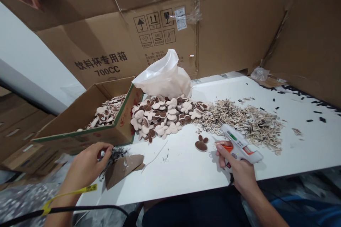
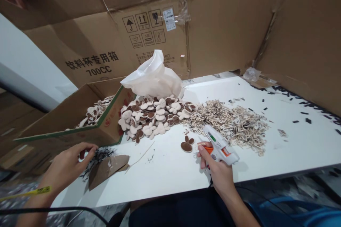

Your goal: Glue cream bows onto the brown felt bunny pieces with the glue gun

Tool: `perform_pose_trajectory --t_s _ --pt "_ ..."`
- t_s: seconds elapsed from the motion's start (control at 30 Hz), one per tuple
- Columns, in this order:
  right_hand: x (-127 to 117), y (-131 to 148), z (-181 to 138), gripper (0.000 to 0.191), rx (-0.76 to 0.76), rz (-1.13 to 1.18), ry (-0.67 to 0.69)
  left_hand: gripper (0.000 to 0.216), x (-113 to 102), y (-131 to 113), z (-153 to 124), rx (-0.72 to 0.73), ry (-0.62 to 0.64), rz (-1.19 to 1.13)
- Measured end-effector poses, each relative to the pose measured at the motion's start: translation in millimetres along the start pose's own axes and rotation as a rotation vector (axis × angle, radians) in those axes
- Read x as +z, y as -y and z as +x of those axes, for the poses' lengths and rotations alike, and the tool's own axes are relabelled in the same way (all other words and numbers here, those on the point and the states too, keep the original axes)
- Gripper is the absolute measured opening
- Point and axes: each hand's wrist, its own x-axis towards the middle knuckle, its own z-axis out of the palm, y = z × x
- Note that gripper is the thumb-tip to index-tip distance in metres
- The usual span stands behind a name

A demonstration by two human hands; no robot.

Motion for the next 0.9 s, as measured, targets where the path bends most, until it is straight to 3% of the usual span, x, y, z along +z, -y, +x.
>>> perform_pose_trajectory --t_s 0.3,0.57,0.9 --pt "-4 -6 1 0.026 0.002 -0.005 0.02 0.037 8 4 2 0.027 0.037 -0.128" --pt "1 4 0 0.03 -0.005 -0.06 -0.009 0.035 18 13 1 0.049 -0.114 -0.174" --pt "-2 -5 1 0.025 -0.003 -0.047 -0.005 0.031 21 21 -3 0.056 -0.197 -0.189"
